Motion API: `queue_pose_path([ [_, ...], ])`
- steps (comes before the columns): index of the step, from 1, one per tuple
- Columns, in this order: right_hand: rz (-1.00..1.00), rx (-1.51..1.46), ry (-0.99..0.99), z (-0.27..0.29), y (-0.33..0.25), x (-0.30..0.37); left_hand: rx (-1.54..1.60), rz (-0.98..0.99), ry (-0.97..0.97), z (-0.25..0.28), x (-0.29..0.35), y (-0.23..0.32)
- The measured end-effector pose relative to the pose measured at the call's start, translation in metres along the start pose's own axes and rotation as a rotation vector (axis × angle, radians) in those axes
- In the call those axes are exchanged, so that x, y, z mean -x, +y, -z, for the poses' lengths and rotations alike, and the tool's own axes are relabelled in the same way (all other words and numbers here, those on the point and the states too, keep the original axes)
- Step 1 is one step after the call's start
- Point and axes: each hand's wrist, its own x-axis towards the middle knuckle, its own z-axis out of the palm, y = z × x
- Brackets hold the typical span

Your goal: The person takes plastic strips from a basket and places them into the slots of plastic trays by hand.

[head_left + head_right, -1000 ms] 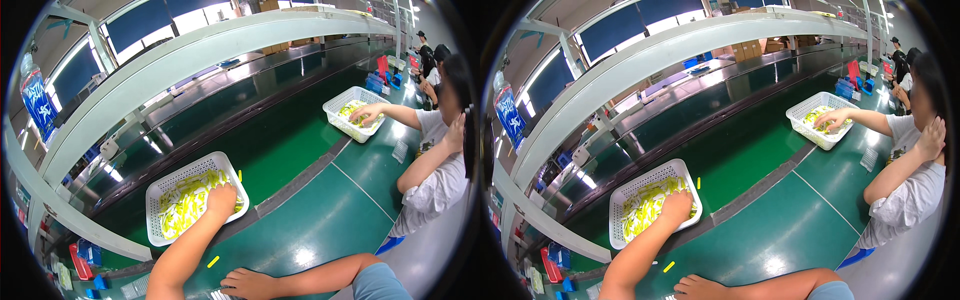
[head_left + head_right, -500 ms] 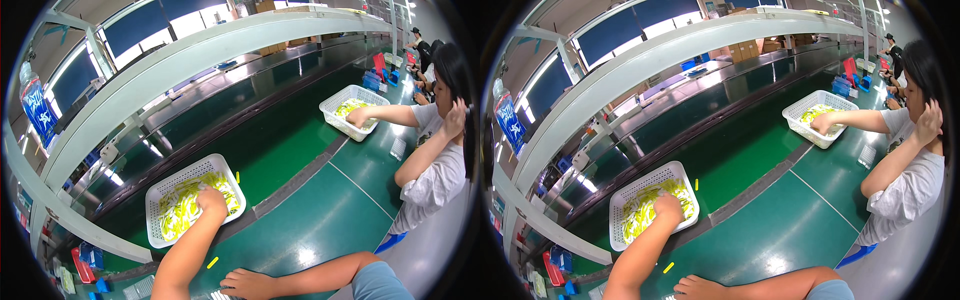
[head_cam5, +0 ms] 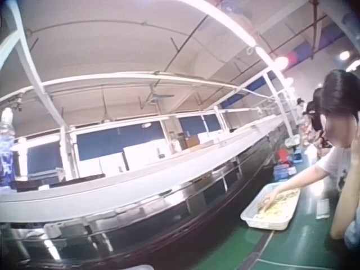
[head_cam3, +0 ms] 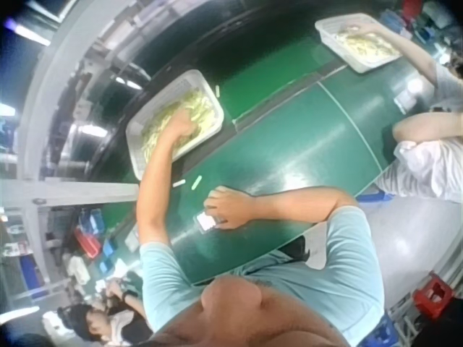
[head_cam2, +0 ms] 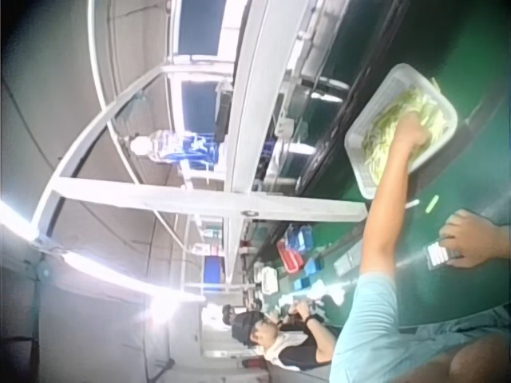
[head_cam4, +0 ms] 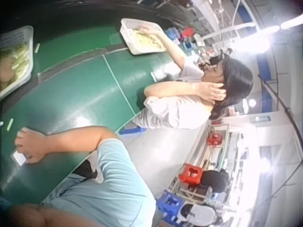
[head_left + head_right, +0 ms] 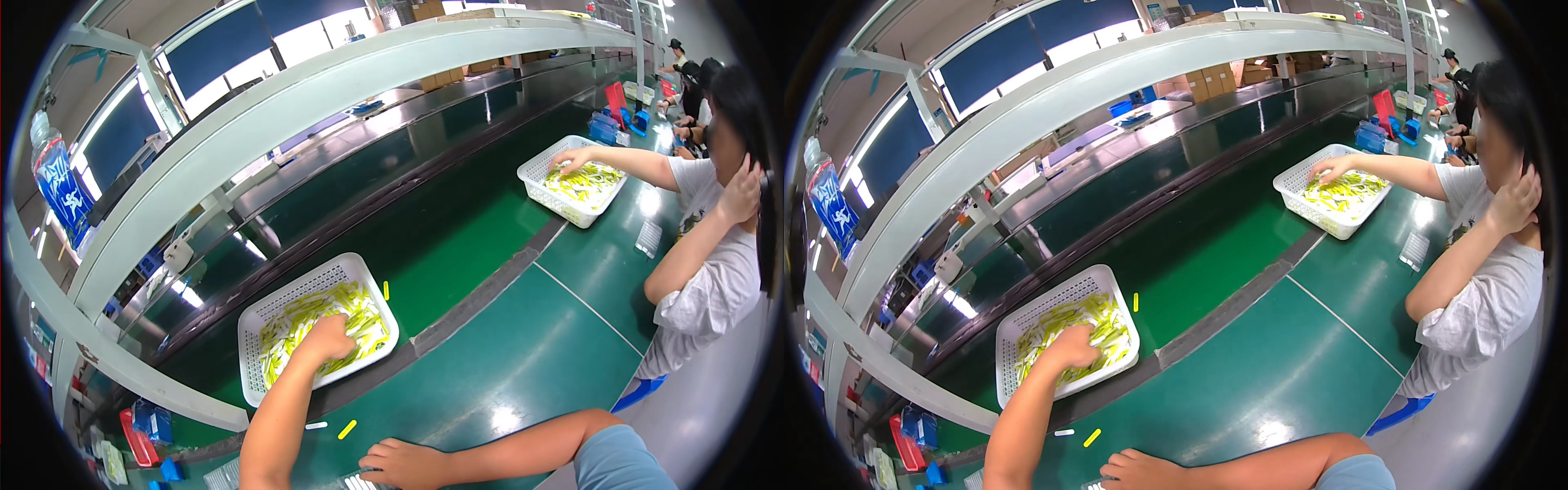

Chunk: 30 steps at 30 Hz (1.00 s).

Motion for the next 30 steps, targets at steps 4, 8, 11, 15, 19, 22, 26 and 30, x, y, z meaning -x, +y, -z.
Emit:
queue_pose_path([
  [4, 0.006, 0.003, 0.0, -0.001, 0.001, 0.0, -0.107, 0.038, -0.06, -0.009, 0.001, 0.008],
  [8, 0.016, 0.01, 0.001, -0.001, 0.0, -0.001, 0.071, -0.045, 0.08, -0.017, 0.0, -0.004],
  [11, 0.017, 0.015, 0.0, -0.001, 0.001, 0.0, 0.287, -0.02, 0.159, -0.014, -0.006, -0.018],
  [15, 0.022, 0.03, 0.003, 0.0, 0.001, -0.001, 0.642, -0.012, 0.086, -0.005, 0.0, -0.039],
  [19, 0.028, 0.03, -0.021, 0.01, -0.004, -0.002, 0.826, -0.11, 0.077, -0.006, 0.009, -0.053],
  [22, 0.021, 0.028, -0.018, 0.011, -0.004, -0.001, 0.934, -0.091, 0.018, 0.002, 0.021, -0.045],
  [26, 0.036, 0.025, -0.004, 0.01, -0.003, -0.002, 0.903, -0.139, 0.182, -0.006, 0.031, -0.053],
  [30, 0.036, 0.026, -0.017, 0.009, -0.004, -0.003, 0.759, -0.17, 0.354, -0.006, 0.042, -0.061],
])
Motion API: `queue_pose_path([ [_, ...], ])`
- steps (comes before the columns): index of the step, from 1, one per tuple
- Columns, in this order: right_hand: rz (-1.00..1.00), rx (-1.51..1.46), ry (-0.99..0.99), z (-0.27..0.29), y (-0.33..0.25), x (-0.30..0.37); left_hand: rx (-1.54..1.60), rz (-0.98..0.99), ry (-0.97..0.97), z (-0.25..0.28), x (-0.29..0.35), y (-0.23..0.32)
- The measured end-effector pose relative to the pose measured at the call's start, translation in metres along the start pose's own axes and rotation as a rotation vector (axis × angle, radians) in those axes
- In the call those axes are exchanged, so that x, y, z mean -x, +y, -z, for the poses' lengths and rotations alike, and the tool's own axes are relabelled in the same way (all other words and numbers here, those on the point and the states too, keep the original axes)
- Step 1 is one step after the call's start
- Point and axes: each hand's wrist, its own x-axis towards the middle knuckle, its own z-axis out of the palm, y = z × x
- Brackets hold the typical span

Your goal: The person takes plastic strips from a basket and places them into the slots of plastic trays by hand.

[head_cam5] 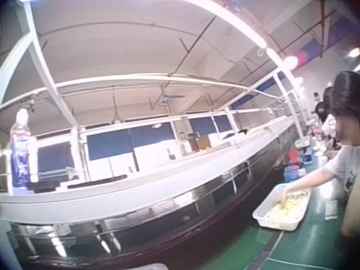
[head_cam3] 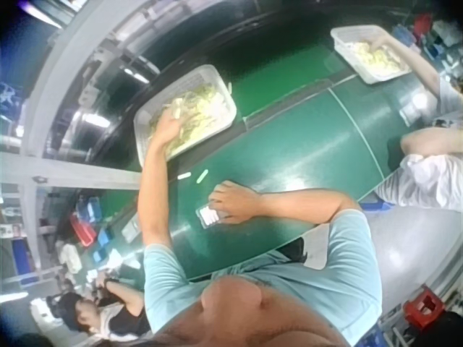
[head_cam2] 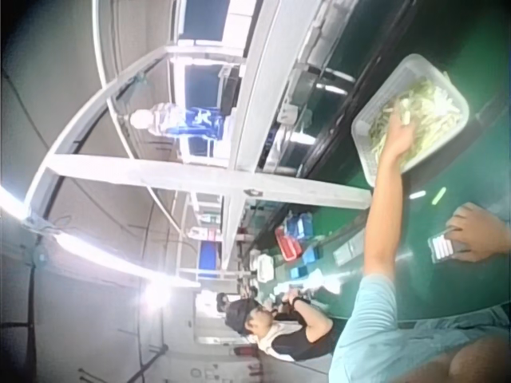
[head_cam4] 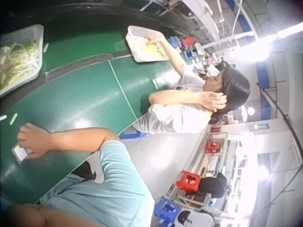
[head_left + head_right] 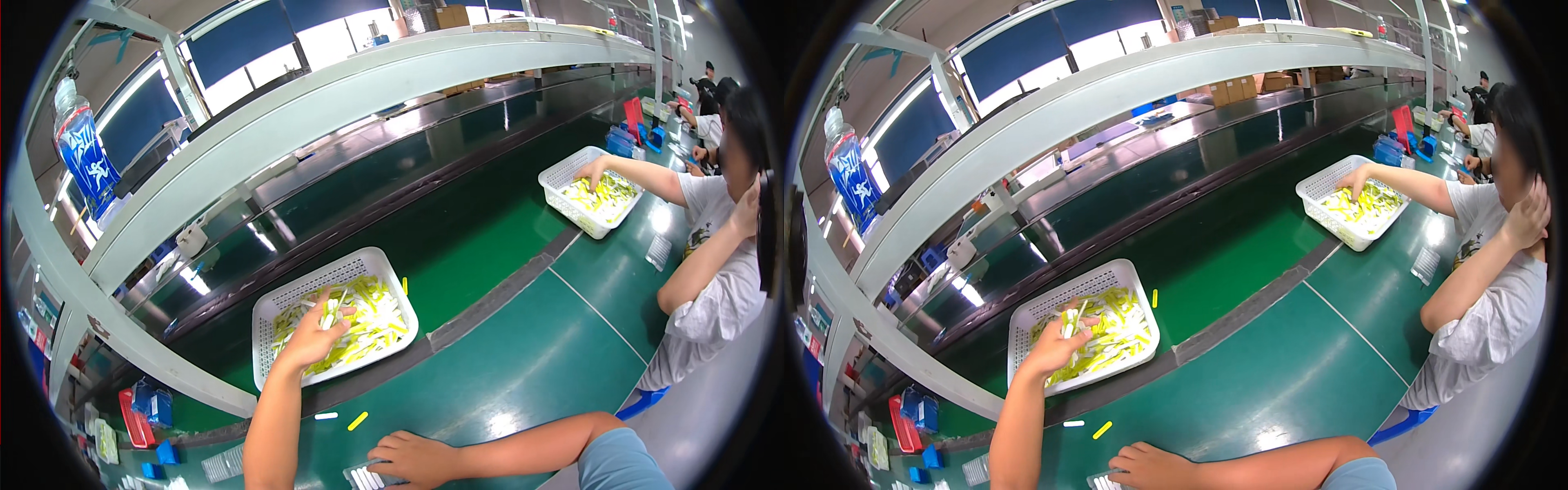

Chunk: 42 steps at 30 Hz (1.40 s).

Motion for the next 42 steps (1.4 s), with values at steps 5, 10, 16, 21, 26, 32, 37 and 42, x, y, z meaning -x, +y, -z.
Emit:
queue_pose_path([
  [5, -0.008, 0.001, -0.005, 0.003, -0.001, 0.0, 0.239, 0.087, -0.077, 0.009, 0.002, 0.015],
  [10, -0.007, 0.003, -0.015, 0.002, 0.001, -0.001, 0.38, 0.201, 0.046, 0.013, 0.004, 0.019],
  [16, 0.006, -0.005, -0.012, 0.001, 0.0, -0.001, 0.731, 0.25, 0.089, 0.022, 0.018, 0.028],
  [21, -0.055, -0.033, -0.04, -0.001, 0.0, 0.002, 0.626, 0.165, 0.252, 0.015, 0.052, 0.039],
  [26, -0.196, -0.12, 0.301, 0.007, -0.006, -0.002, 0.968, 0.341, -0.187, 0.012, 0.155, 0.061],
  [32, -0.156, -0.553, 0.414, 0.01, -0.014, -0.021, 1.165, 0.645, -0.428, -0.021, 0.26, 0.053],
  [37, -0.171, -0.765, -0.079, 0.013, -0.038, -0.062, 1.219, 0.697, -0.565, -0.044, 0.304, 0.046],
  [42, -0.084, -0.759, -0.351, -0.018, -0.045, -0.072, 1.168, 0.683, -0.545, -0.052, 0.329, 0.03],
])
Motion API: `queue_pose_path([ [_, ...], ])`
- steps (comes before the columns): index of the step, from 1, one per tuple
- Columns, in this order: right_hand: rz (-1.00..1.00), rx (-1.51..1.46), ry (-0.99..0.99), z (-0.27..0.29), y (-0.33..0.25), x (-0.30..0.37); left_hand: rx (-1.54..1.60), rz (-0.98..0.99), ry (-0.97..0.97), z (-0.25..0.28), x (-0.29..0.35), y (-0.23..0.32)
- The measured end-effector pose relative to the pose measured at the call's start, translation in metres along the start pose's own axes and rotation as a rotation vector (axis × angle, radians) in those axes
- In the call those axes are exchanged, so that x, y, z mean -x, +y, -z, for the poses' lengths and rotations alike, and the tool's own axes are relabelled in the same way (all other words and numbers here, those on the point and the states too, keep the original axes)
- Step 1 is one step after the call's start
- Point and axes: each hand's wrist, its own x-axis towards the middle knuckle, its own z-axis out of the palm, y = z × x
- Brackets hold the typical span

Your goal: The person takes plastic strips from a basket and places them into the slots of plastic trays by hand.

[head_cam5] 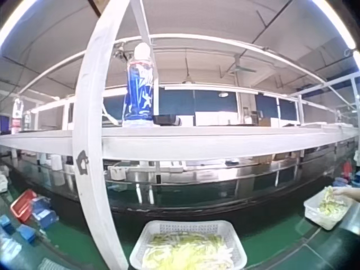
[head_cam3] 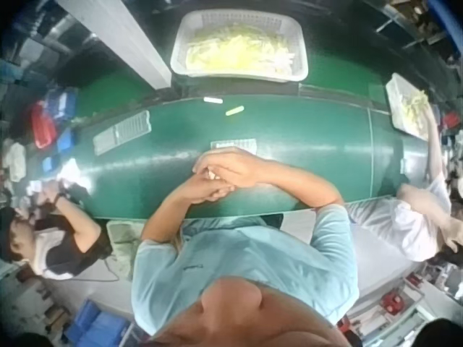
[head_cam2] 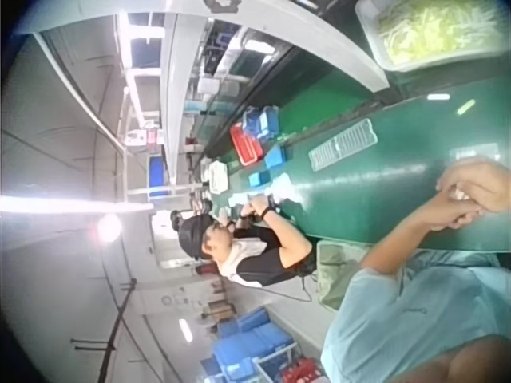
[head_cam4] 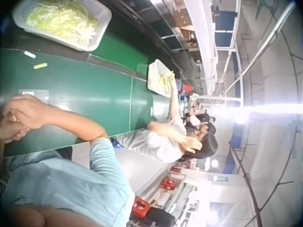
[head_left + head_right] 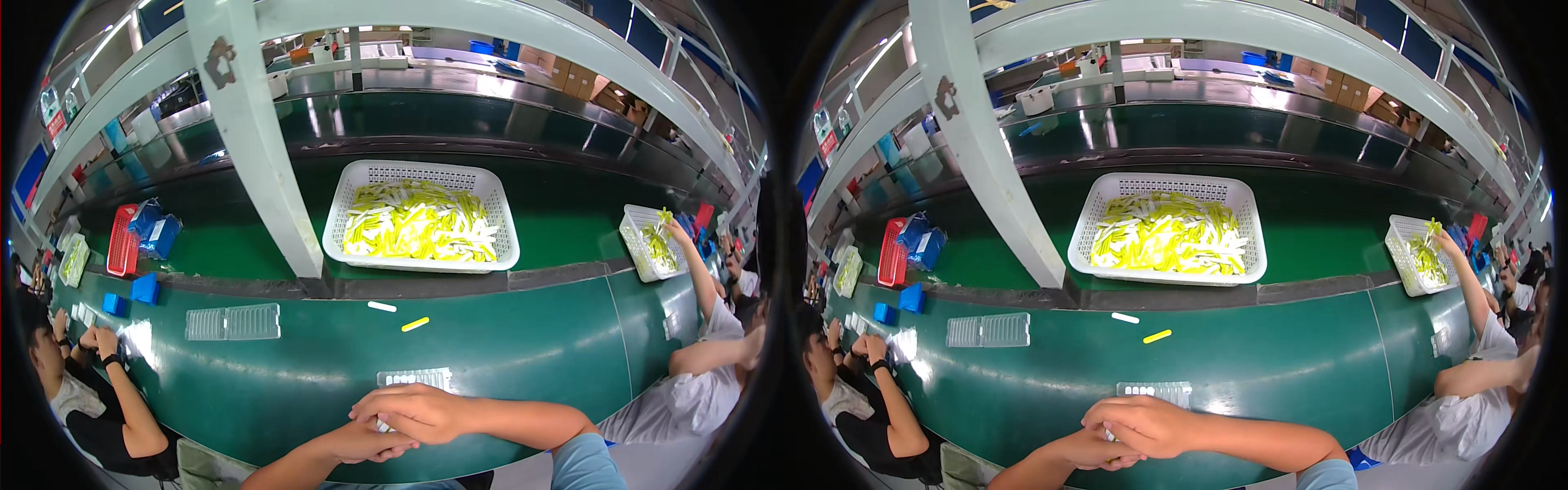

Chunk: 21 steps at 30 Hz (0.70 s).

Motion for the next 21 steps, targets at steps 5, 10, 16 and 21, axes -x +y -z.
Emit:
queue_pose_path([
  [5, 0.023, 0.202, -0.06, 0.002, -0.008, -0.015, -0.015, -0.021, 0.049, 0.013, 0.008, -0.004],
  [10, -0.06, 0.239, -0.091, -0.007, -0.011, -0.018, 0.241, -0.356, -0.002, 0.015, 0.01, -0.002],
  [16, 0.056, 0.388, 0.2, -0.014, -0.02, -0.025, 0.566, -0.399, -0.082, 0.031, 0.007, 0.001],
  [21, 0.045, 0.643, 0.144, -0.029, -0.015, -0.03, 0.799, -0.398, -0.139, 0.031, -0.001, -0.01],
])
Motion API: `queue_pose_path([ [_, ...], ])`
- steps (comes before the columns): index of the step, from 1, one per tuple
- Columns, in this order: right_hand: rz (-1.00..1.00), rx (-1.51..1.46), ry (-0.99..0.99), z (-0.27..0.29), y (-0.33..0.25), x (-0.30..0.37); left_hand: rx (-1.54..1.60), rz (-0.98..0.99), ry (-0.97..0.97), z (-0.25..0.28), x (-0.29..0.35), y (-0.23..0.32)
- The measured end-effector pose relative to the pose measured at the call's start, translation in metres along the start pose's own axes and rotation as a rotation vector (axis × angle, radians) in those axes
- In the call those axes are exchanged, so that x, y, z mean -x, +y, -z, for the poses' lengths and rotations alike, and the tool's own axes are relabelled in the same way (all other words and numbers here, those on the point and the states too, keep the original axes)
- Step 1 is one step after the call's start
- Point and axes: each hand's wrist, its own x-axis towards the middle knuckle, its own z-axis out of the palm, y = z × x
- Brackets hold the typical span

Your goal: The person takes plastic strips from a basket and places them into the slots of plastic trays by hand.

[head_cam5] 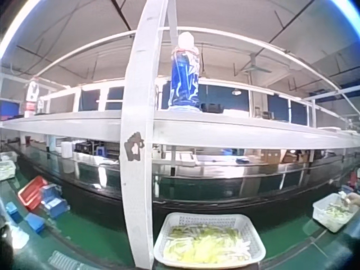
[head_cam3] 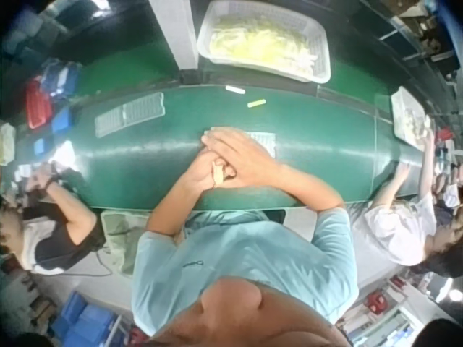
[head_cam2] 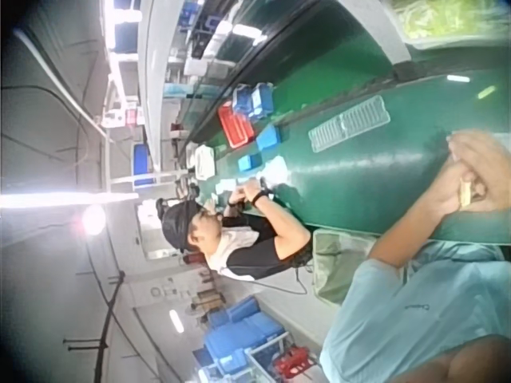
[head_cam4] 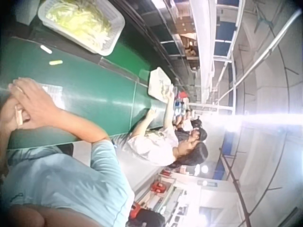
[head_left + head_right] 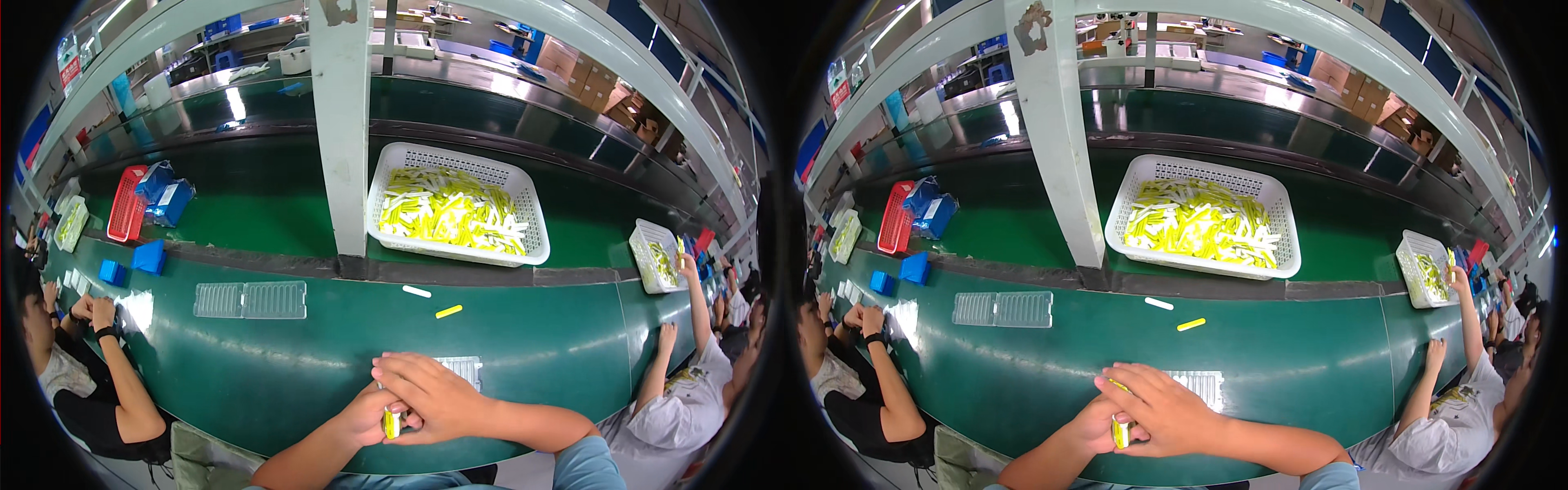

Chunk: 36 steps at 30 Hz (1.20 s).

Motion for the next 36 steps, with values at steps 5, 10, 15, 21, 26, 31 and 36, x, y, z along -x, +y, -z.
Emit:
queue_pose_path([
  [5, -0.027, -0.152, 0.01, 0.002, 0.003, -0.001, -0.065, -0.035, -0.01, 0.007, -0.001, 0.001],
  [10, 0.0, -0.185, 0.04, -0.001, 0.003, -0.003, -0.034, -0.036, -0.079, 0.011, 0.0, -0.002],
  [15, -0.022, -0.26, 0.065, -0.006, 0.008, 0.003, -0.207, -0.033, 0.06, 0.006, 0.003, -0.003],
  [21, -0.083, -0.235, 0.021, 0.011, -0.003, -0.006, -0.113, -0.06, -0.071, 0.016, -0.002, -0.002],
  [26, -0.028, -0.104, 0.05, 0.0, -0.001, 0.002, -0.22, -0.003, -0.039, 0.018, 0.0, -0.005],
  [31, 0.031, -0.093, 0.103, -0.006, 0.01, 0.01, -0.196, -0.027, -0.035, 0.003, -0.001, -0.011],
  [36, -0.092, -0.189, -0.016, 0.01, 0.004, 0.001, -0.211, -0.011, 0.065, 0.016, -0.001, -0.012],
])
